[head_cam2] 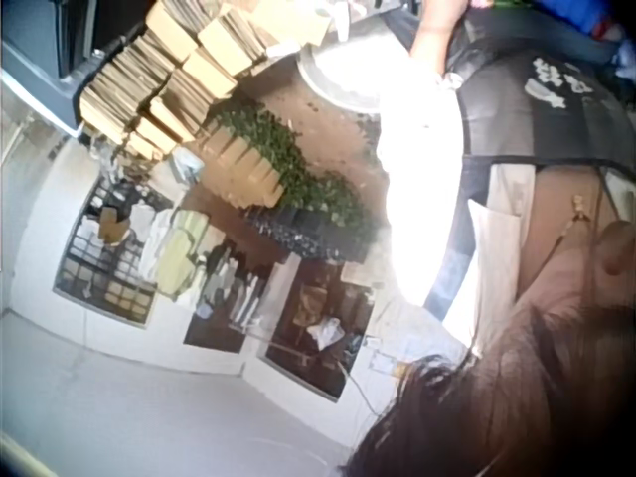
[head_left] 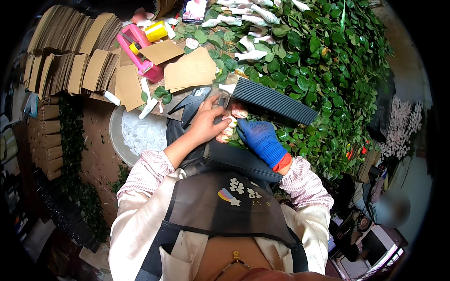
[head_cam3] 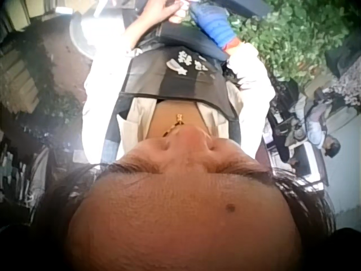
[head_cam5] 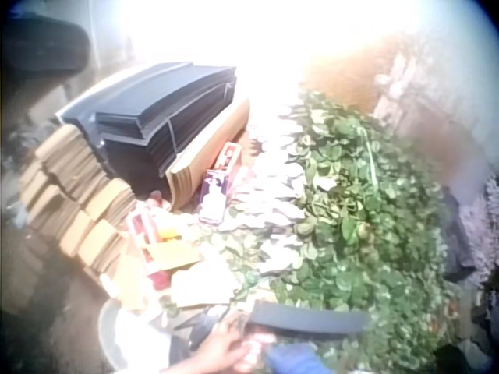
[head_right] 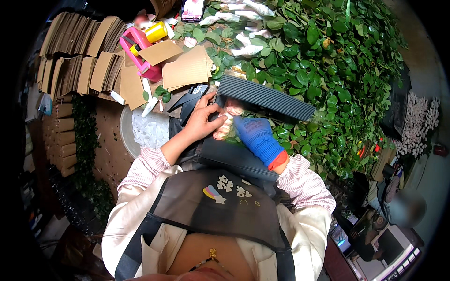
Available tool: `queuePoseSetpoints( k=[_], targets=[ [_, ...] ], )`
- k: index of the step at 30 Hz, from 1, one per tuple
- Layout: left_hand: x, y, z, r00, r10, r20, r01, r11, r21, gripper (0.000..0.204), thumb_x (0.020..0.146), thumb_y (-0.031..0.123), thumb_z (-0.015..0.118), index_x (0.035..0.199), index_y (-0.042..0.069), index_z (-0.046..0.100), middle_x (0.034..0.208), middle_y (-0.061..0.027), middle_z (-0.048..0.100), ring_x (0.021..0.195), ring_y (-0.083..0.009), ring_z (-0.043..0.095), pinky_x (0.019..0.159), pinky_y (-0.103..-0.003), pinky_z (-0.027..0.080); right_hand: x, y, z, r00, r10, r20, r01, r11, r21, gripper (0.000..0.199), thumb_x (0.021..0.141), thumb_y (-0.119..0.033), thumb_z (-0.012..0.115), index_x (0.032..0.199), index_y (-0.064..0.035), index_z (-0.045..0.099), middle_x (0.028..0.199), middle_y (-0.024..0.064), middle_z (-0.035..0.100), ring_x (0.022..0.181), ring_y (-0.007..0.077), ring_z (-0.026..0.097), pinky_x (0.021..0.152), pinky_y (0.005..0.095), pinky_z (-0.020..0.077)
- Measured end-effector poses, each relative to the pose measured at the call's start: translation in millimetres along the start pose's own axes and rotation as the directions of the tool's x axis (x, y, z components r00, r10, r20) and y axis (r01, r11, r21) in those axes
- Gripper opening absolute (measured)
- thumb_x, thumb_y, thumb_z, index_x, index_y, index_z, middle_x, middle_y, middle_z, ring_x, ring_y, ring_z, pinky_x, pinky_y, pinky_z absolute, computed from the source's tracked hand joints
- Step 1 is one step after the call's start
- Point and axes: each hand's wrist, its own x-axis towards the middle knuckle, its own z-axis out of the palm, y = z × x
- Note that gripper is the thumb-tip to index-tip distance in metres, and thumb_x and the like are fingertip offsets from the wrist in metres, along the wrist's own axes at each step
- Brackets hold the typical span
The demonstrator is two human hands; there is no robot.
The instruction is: The person assembles a floral arrangement by placing white flower buds and green leaves into a black rectangular tray. They use shears to trim stems and arrange the components in rows, then close the tray lid.
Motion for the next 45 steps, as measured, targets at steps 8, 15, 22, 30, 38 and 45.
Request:
queuePoseSetpoints(
  k=[8, 15, 22, 30, 38, 45],
  targets=[
    [-12, 0, -1, 0.977, 0.146, -0.156, -0.145, 0.989, 0.015, 0.014, 0.089, 0.018, 0.079, 0.098, 0.009, 0.073, 0.152, -0.0218, 0.053, 0.136, -0.0438, 0.049, 0.114, -0.048, 0.041, -1, -1, -3, 1.000, 0.000, -0.022, 0.000, 1.000, 0.004, 0.024, 0.102, -0.036, 0.060, 0.114, -0.0143, 0.062, 0.079, 0.0107, 0.073, 0.067, 0.0332, 0.071, 0.057, 0.0486, 0.0517],
    [-21, 3, -9, 0.971, -0.167, -0.171, 0.133, 0.972, -0.192, 0.044, 0.095, 0.034, 0.080, 0.120, 0.004, 0.061, 0.122, -0.0166, 0.061, 0.108, -0.0272, 0.062, 0.093, -0.039, 0.052, -1, -2, -1, 0.998, -0.009, -0.067, 0.011, 1.000, 0.022, 0.025, 0.102, -0.035, 0.061, 0.116, -0.0147, 0.062, 0.077, 0.0099, 0.072, 0.066, 0.0331, 0.071, 0.057, 0.0489, 0.0515],
    [-4, 0, 17, 0.996, -0.034, -0.079, 0.041, 0.996, 0.085, 0.046, 0.076, 0.037, 0.093, 0.099, 0.003, 0.072, 0.146, -0.0268, 0.045, 0.137, -0.0453, 0.045, 0.113, -0.049, 0.041, -10, -9, -54, 0.982, 0.069, 0.175, -0.077, 0.996, 0.040, 0.029, 0.101, -0.035, 0.058, 0.117, -0.0109, 0.059, 0.087, 0.0096, 0.077, 0.073, 0.0335, 0.074, 0.061, 0.0497, 0.0543],
    [-5, -1, 15, 0.997, -0.012, -0.075, 0.016, 0.998, 0.056, 0.045, 0.074, 0.035, 0.094, 0.097, 0.002, 0.072, 0.149, -0.0260, 0.047, 0.134, -0.0434, 0.049, 0.112, -0.046, 0.041, 8, 24, -6, 0.970, 0.151, -0.189, -0.165, 0.984, -0.061, 0.031, 0.100, -0.048, 0.064, 0.109, -0.0206, 0.073, 0.087, 0.0078, 0.076, 0.077, 0.0330, 0.073, 0.067, 0.0484, 0.0564],
    [-3, -1, 18, 0.987, 0.026, -0.161, -0.017, 0.998, 0.055, 0.082, 0.072, 0.029, 0.097, 0.131, 0.003, 0.045, 0.137, -0.0218, 0.053, 0.128, -0.0423, 0.051, 0.107, -0.048, 0.044, 8, 25, 6, 0.949, 0.077, -0.306, -0.073, 0.997, 0.026, 0.021, 0.097, -0.042, 0.069, 0.105, -0.0221, 0.073, 0.093, 0.0062, 0.076, 0.082, 0.0325, 0.073, 0.070, 0.0455, 0.0569],
    [9, 3, 21, 0.993, -0.039, -0.108, 0.043, 0.999, 0.030, 0.053, 0.078, 0.034, 0.091, 0.120, 0.009, 0.072, 0.144, -0.0229, 0.050, 0.139, -0.0412, 0.043, 0.117, -0.049, 0.036, 5, 18, 10, 0.976, 0.099, -0.193, -0.099, 0.995, 0.011, 0.023, 0.097, -0.038, 0.068, 0.106, -0.0172, 0.065, 0.087, 0.0098, 0.074, 0.068, 0.0347, 0.071, 0.057, 0.0472, 0.0538]
  ],
)
